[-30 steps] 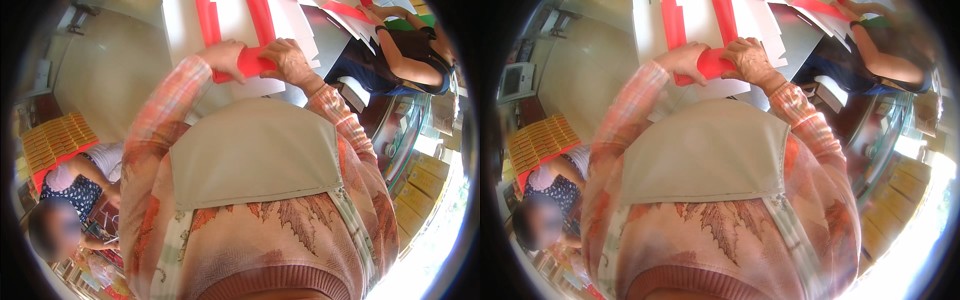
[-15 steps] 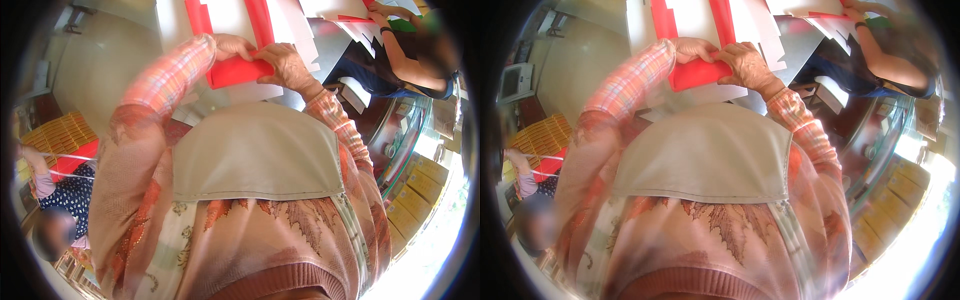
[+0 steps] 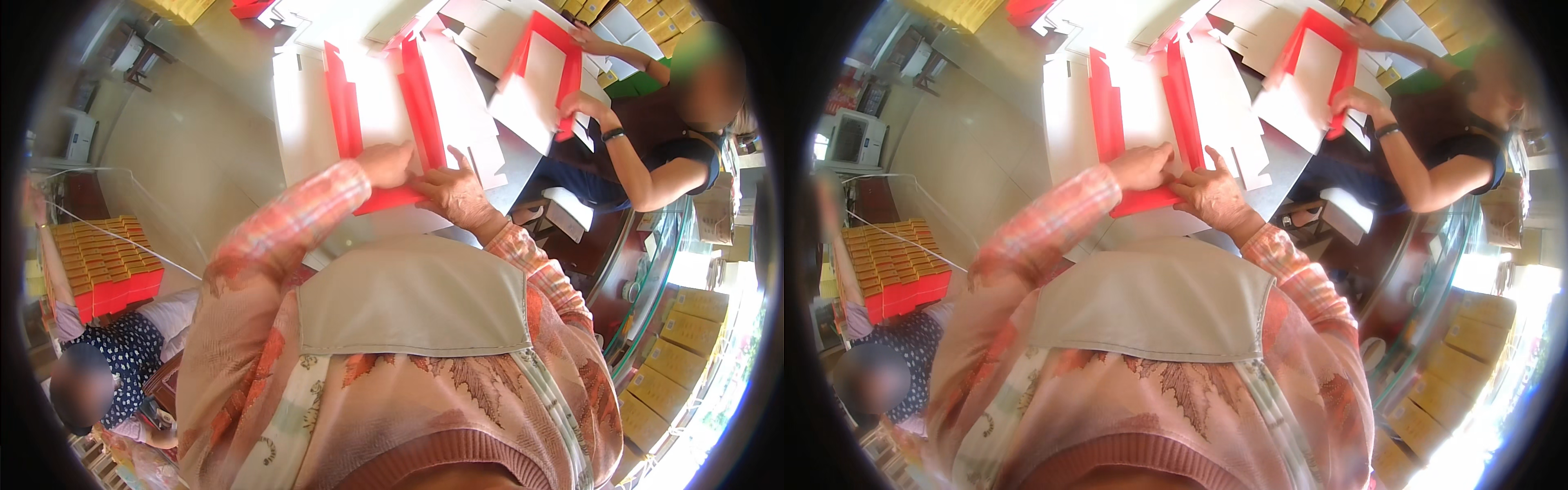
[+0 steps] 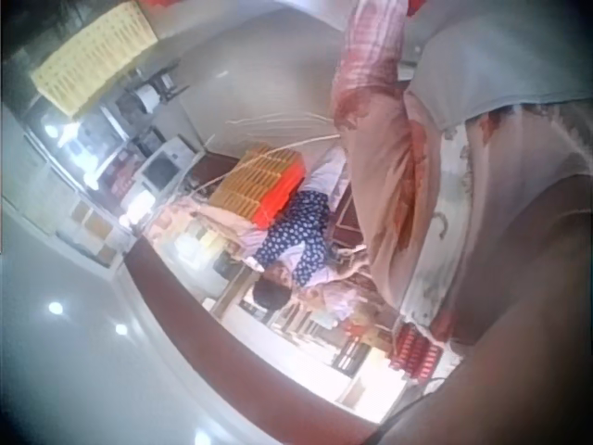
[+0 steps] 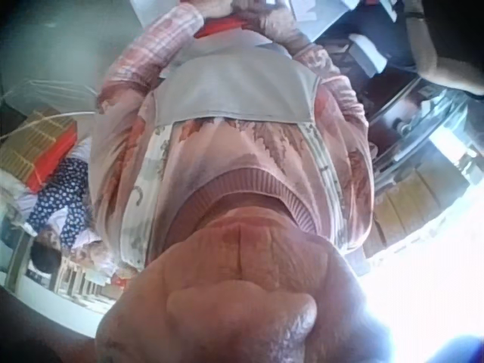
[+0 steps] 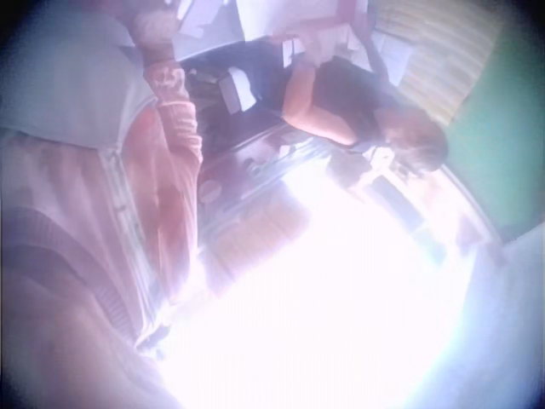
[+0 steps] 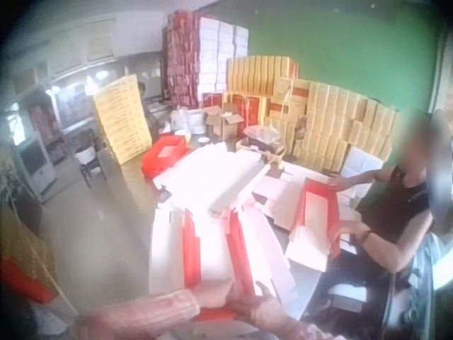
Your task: The person assembles white cardboard boxes by folding the flaps and securing them with red tape. They work at a table in a room with stacks of finished boxes, handling the materials by hand to create a finished rectangular box.
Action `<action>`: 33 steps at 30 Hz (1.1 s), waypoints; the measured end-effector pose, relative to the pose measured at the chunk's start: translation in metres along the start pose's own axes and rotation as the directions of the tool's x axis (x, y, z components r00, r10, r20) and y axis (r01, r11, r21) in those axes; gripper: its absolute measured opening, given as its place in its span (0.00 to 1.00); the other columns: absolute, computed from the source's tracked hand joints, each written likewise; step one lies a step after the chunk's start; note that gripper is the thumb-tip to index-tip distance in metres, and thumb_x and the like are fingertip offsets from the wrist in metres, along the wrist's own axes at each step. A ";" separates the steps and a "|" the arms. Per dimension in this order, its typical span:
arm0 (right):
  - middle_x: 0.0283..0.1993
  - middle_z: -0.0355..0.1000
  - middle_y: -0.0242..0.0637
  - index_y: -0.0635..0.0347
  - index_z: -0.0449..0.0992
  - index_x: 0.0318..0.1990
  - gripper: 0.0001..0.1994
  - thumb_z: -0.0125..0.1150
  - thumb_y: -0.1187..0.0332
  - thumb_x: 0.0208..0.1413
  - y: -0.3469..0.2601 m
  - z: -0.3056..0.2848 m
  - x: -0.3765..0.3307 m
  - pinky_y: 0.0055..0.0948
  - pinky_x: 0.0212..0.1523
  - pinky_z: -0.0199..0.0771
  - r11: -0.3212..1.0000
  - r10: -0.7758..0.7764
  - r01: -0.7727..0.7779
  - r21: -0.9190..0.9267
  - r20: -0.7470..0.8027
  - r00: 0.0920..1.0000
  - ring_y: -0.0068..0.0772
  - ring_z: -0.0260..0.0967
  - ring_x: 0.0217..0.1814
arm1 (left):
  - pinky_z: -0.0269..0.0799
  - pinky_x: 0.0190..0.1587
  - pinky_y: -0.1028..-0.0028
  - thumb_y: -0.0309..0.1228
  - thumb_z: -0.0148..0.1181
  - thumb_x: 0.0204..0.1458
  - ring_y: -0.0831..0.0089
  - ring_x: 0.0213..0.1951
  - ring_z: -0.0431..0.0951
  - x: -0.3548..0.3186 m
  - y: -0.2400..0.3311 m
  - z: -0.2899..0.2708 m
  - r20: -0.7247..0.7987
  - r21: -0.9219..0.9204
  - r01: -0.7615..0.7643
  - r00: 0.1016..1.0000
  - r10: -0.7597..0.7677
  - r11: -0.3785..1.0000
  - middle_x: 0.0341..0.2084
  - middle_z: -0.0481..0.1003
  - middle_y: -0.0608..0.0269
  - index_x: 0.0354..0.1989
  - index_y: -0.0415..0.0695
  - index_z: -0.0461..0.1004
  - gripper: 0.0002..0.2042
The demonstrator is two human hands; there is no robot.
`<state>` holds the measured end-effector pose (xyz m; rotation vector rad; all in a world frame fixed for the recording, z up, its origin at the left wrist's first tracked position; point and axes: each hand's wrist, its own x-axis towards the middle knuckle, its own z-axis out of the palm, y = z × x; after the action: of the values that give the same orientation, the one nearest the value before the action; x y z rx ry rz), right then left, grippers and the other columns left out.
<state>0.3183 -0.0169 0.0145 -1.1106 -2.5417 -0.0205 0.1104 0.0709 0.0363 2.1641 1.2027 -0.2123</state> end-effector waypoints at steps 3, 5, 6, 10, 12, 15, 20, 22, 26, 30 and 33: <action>0.39 0.76 0.22 0.40 0.83 0.45 0.18 0.79 0.52 0.47 0.004 0.006 -0.004 0.63 0.79 0.57 1.000 -0.022 0.022 0.013 0.001 1.000 0.26 0.81 0.43 | 0.75 0.57 0.55 0.39 0.66 0.60 0.51 0.48 0.83 -0.042 -0.013 0.006 -0.302 0.096 -0.083 0.947 0.108 0.992 0.37 0.82 0.54 0.42 0.41 0.81 0.13; 0.38 0.74 0.23 0.41 0.81 0.43 0.16 0.78 0.52 0.49 0.009 0.014 -0.013 0.62 0.79 0.57 1.000 -0.024 0.024 0.007 -0.004 1.000 0.26 0.79 0.42 | 0.74 0.58 0.56 0.39 0.69 0.58 0.55 0.46 0.83 -0.073 -0.011 0.004 -0.275 0.197 -0.105 0.948 0.158 0.975 0.36 0.82 0.58 0.45 0.42 0.81 0.14; 0.38 0.73 0.24 0.41 0.81 0.44 0.16 0.77 0.53 0.50 0.011 0.015 -0.013 0.61 0.78 0.57 0.998 -0.043 0.045 0.038 -0.048 0.998 0.26 0.79 0.42 | 0.73 0.60 0.56 0.39 0.70 0.58 0.57 0.45 0.83 -0.090 -0.012 0.010 -0.275 0.260 -0.145 0.937 0.217 0.955 0.36 0.83 0.60 0.47 0.43 0.81 0.15; 0.36 0.73 0.24 0.42 0.81 0.44 0.15 0.78 0.55 0.50 0.011 0.010 -0.005 0.60 0.78 0.58 0.999 -0.043 0.043 0.002 0.013 0.999 0.26 0.79 0.43 | 0.67 0.67 0.52 0.39 0.73 0.55 0.62 0.44 0.84 -0.107 -0.026 0.054 -0.477 0.428 -0.188 0.784 0.398 0.884 0.37 0.84 0.62 0.49 0.45 0.81 0.17; 0.36 0.75 0.24 0.46 0.82 0.42 0.14 0.79 0.58 0.49 0.006 0.005 0.000 0.59 0.79 0.57 0.999 -0.031 0.031 -0.021 0.045 0.999 0.28 0.79 0.43 | 0.65 0.69 0.48 0.36 0.73 0.55 0.62 0.42 0.84 -0.103 -0.030 0.066 -0.515 0.399 -0.182 0.767 0.384 0.899 0.37 0.84 0.61 0.48 0.45 0.81 0.15; 0.37 0.78 0.28 0.49 0.82 0.42 0.14 0.79 0.63 0.48 0.002 0.007 0.006 0.51 0.70 0.72 0.997 -0.073 0.074 -0.020 0.054 0.996 0.33 0.80 0.43 | 0.66 0.69 0.48 0.34 0.73 0.55 0.63 0.41 0.85 -0.097 -0.029 0.079 -0.568 0.407 -0.141 0.735 0.371 0.902 0.35 0.84 0.62 0.47 0.44 0.80 0.14; 0.34 0.77 0.32 0.51 0.80 0.38 0.06 0.72 0.67 0.55 0.002 0.019 0.008 0.40 0.43 0.82 0.998 -0.049 0.056 -0.022 0.251 0.967 0.39 0.81 0.39 | 0.68 0.67 0.49 0.32 0.71 0.57 0.64 0.35 0.83 -0.091 -0.036 0.101 -0.597 0.497 -0.122 0.671 0.440 0.859 0.28 0.81 0.62 0.46 0.42 0.79 0.12; 0.34 0.78 0.33 0.51 0.81 0.38 0.03 0.68 0.69 0.58 0.002 0.019 0.012 0.39 0.38 0.82 0.998 -0.046 0.057 -0.032 0.288 0.957 0.40 0.81 0.39 | 0.68 0.67 0.49 0.31 0.69 0.57 0.64 0.32 0.82 -0.089 -0.036 0.102 -0.579 0.519 -0.107 0.685 0.441 0.848 0.26 0.79 0.62 0.44 0.41 0.79 0.11; 0.34 0.78 0.34 0.51 0.81 0.41 0.03 0.61 0.69 0.64 -0.013 0.036 0.008 0.41 0.38 0.82 0.997 -0.076 0.077 0.006 0.234 0.969 0.40 0.81 0.41 | 0.68 0.67 0.50 0.28 0.67 0.55 0.63 0.28 0.79 -0.078 -0.035 0.109 -0.553 0.451 -0.214 0.695 0.459 0.867 0.23 0.77 0.63 0.43 0.40 0.80 0.09; 0.36 0.79 0.32 0.48 0.81 0.43 0.04 0.60 0.67 0.66 -0.009 0.020 0.018 0.40 0.39 0.82 0.999 -0.023 0.009 0.035 0.403 0.915 0.39 0.82 0.43 | 0.67 0.69 0.51 0.28 0.69 0.51 0.63 0.29 0.79 -0.070 -0.027 0.100 -0.478 0.497 -0.217 0.739 0.475 0.840 0.21 0.75 0.64 0.41 0.42 0.80 0.10; 0.38 0.79 0.28 0.46 0.82 0.42 0.05 0.60 0.67 0.66 -0.003 0.009 0.016 0.38 0.38 0.82 0.999 0.021 -0.002 -0.042 0.445 0.895 0.37 0.82 0.45 | 0.66 0.70 0.53 0.30 0.72 0.49 0.63 0.32 0.79 -0.074 -0.031 0.077 -0.504 0.537 -0.303 0.633 0.587 0.788 0.21 0.76 0.65 0.40 0.44 0.81 0.11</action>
<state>0.3036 -0.0062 0.0120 -1.2662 -2.9456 0.2116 0.0557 -0.0164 -0.0059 2.9841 0.9232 0.6413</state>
